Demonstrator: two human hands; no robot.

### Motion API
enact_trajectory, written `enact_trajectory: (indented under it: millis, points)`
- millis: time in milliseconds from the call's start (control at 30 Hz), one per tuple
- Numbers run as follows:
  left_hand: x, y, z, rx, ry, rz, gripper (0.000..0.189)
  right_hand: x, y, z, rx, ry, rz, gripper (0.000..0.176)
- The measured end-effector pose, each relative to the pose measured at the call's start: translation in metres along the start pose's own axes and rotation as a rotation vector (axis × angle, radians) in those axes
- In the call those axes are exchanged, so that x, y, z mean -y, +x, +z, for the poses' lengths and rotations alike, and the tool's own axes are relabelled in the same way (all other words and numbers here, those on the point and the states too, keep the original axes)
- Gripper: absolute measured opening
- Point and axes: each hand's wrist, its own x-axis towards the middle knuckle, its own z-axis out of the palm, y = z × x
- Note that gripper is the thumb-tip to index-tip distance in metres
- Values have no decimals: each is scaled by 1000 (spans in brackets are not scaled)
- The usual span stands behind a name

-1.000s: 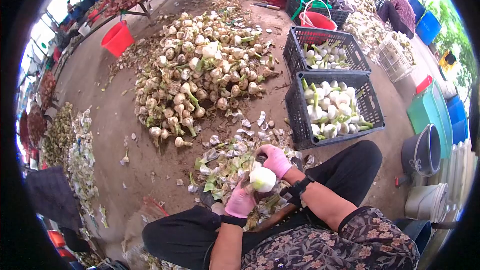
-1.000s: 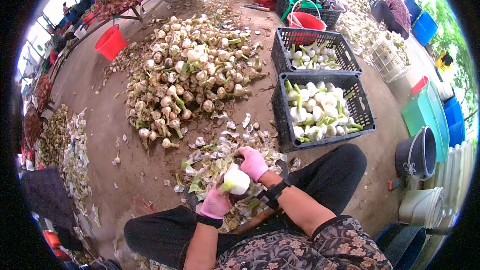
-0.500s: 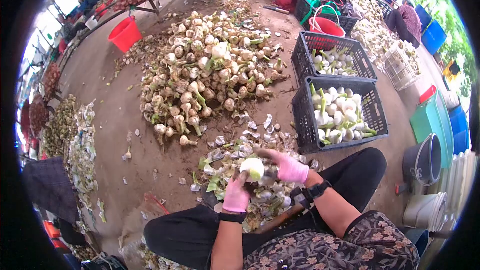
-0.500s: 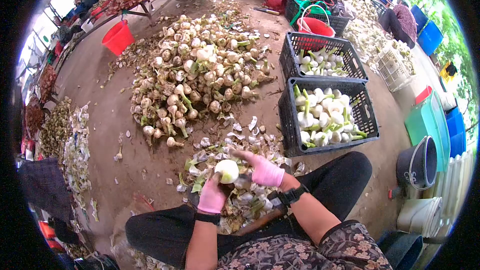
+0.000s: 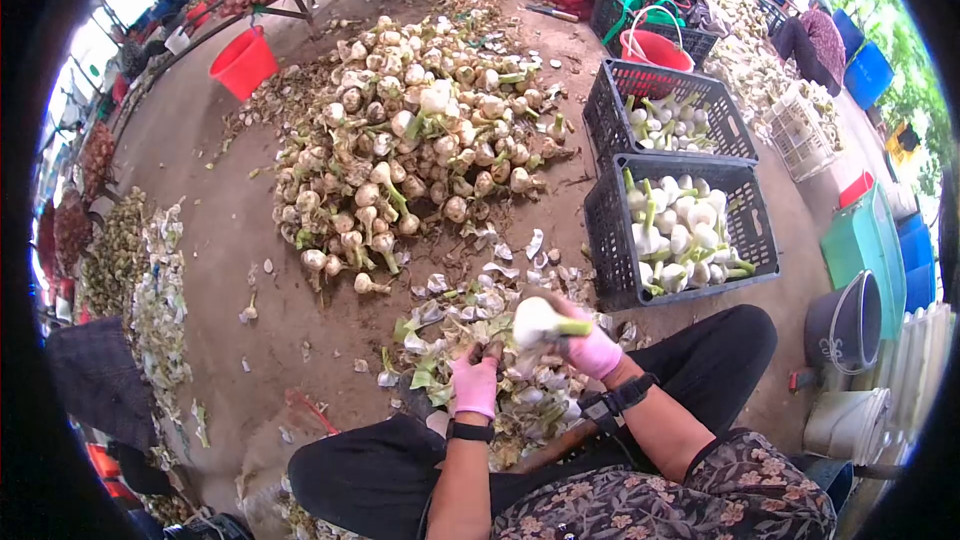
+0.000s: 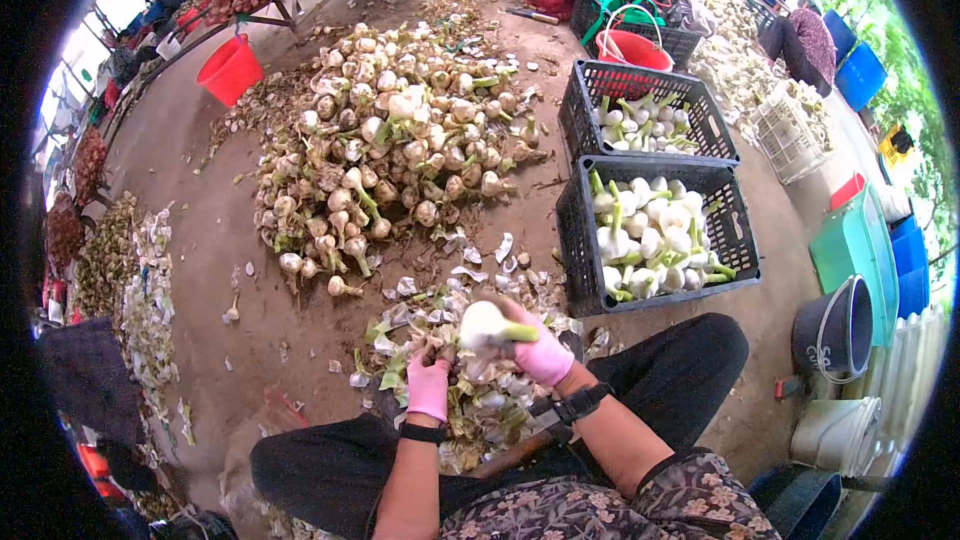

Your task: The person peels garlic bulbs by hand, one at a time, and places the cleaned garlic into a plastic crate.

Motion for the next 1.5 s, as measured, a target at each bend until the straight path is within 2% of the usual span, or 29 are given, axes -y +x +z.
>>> enact_trajectory:
  millis: [33, 67, 133, 167, 200, 267, 300, 333, 400, 433, 467, 500, 567, 600, 667, 700, 800, 867, 933, 1000, 1067, 1133, 1167, 1267, 1300, 1400, 1433, 1467, 1500]
  points:
    - [-5, -1, -3, 33, -24, -159, 33, -1, 1, -8, -90, -19, -94, 63]
    - [4, 3, -3, 36, -25, -157, 33, -10, 7, -25, -169, 266, -149, 61]
    - [33, 12, -4, -85, -44, -9, 39, 7, -1, -47, -366, 637, -250, 39]
    - [10, 2, -3, -32, -107, -79, 47, 21, -2, -59, -318, 737, -334, 31]
    - [13, 5, -1, -31, -108, -77, 47, 32, -3, -69, -354, 659, -466, 38]
    - [33, 13, 1, -68, -76, -108, 57, 48, 2, -68, -384, 754, -552, 49]
    - [55, 22, 1, -36, -86, -135, 64, 42, 6, -76, -446, 682, -581, 32]
    - [64, 26, 2, -10, -104, -155, 67, 37, 12, -81, -343, 712, -463, 31]
    - [40, 20, 7, 32, -92, -181, 63, 28, 30, -63, -440, -58, -301, 29]
    - [58, 29, 8, 34, 5, -99, 60, 25, 45, -58, -437, -106, -78, 26]
    - [0, 10, 13, -9, 121, -139, 56, 23, 60, -55, -431, -152, 147, 23]
    - [12, 16, 14, -12, 142, -83, 56, 16, 77, -54, -432, -154, 146, 23]
    - [11, 21, 13, -15, 140, -62, 54, -8, 118, -63, -385, -914, 315, 33]
    - [12, 27, 16, -18, 141, -67, 54, -31, 142, -80, -408, -1002, 247, 30]
    - [29, 33, 17, -132, 274, -14, 51, -52, 192, -94, -483, -1225, 75, 41]
    - [58, 41, 17, -153, 324, 93, 45, -57, 215, -96, -503, -1245, -17, 42]
    - [6, 39, 20, -53, 119, -90, 38, -71, 281, -106, -559, -1353, -180, 46]
    - [-1, 41, 21, -52, 125, -84, 34, -75, 301, -108, -518, -1356, -125, 45]
    - [-13, 42, 22, -86, 87, -108, 32, -80, 306, -110, -369, -1429, 159, 43]
    - [-21, 46, 20, -101, -18, -201, 33, -89, 287, -108, -371, -1319, 117, 38]
    - [-26, 50, 18, -113, -130, -286, 35, -98, 252, -103, -314, -1131, 333, 34]
    - [-12, 50, 10, -238, -95, 85, 43, -68, 193, -60, -290, -714, 431, 34]
    - [0, 51, 6, -233, -55, 115, 47, -82, 178, -66, -232, -594, 357, 42]
    - [2, 47, 0, -181, 51, 219, 59, -51, 140, -32, -76, -603, 246, 44]
    - [-1, 43, 2, -185, 31, 238, 59, -47, 129, -22, -82, -453, 257, 44]
    - [-7, 30, 5, -192, -22, 312, 55, -13, 103, 10, -118, -449, 273, 45]
    - [-11, 24, 6, -194, -53, 349, 52, -11, 95, 15, -163, -278, 339, 43]
    - [-15, 19, 6, -189, -59, 366, 52, -11, 88, 21, -163, -286, 322, 43]
    - [-20, 12, 5, -231, 66, 448, 50, -13, 82, 27, -178, -124, 255, 42]
